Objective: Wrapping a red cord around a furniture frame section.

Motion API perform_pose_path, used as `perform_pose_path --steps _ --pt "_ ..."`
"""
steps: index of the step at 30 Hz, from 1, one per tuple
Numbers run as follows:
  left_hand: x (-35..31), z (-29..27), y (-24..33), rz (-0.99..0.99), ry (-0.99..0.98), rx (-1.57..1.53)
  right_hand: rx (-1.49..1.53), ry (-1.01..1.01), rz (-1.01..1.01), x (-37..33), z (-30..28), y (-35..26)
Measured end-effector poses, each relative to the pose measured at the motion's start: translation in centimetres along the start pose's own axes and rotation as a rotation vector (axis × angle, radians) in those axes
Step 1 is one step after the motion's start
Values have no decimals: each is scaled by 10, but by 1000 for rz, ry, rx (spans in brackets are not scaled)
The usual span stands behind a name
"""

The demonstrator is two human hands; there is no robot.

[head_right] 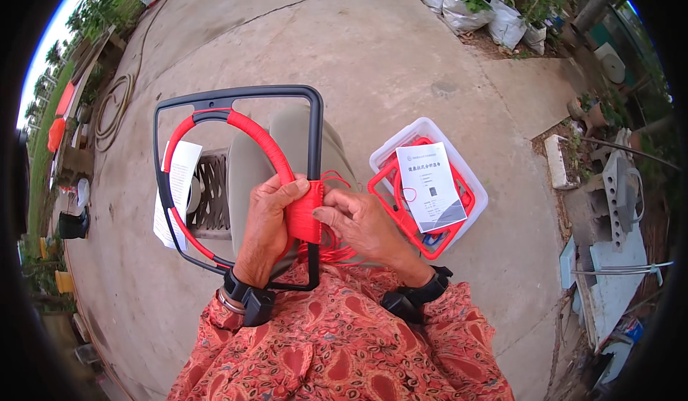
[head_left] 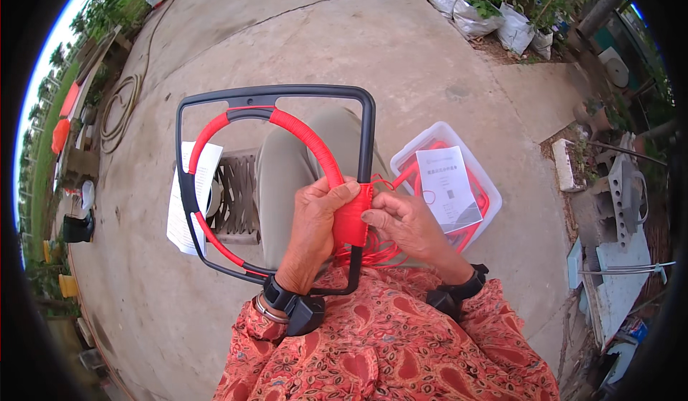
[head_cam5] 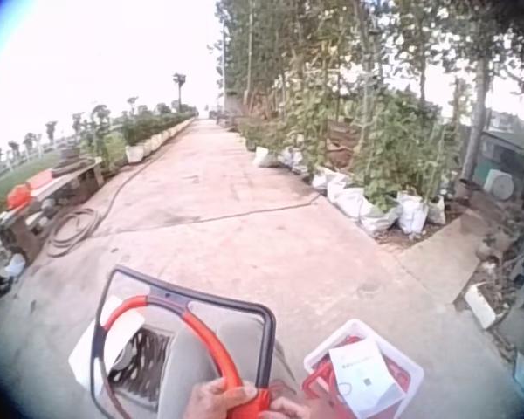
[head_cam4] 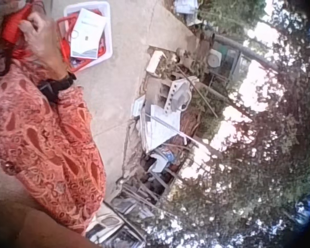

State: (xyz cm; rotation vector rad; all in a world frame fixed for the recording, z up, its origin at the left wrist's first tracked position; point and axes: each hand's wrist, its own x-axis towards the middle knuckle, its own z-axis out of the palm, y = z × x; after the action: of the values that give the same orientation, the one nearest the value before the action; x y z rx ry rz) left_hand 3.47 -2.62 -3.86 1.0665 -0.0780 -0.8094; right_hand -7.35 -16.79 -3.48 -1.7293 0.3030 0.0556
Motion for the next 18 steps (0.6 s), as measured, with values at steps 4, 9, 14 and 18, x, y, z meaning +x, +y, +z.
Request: perform_pose_path --steps 4,9,14,18 --pt "-2 -1 3 -29 -63 -73 0 56 -92 -4 -6 -4" --pt "-7 1 5 -53 -88 -109 67 160 -193 -6 -24 -4" --pt "-6 -1 9 -101 -96 -110 428 176 -430 11 -21 3" --pt "-3 -6 6 -111 -62 -130 991 156 -368 16 -18 -14"
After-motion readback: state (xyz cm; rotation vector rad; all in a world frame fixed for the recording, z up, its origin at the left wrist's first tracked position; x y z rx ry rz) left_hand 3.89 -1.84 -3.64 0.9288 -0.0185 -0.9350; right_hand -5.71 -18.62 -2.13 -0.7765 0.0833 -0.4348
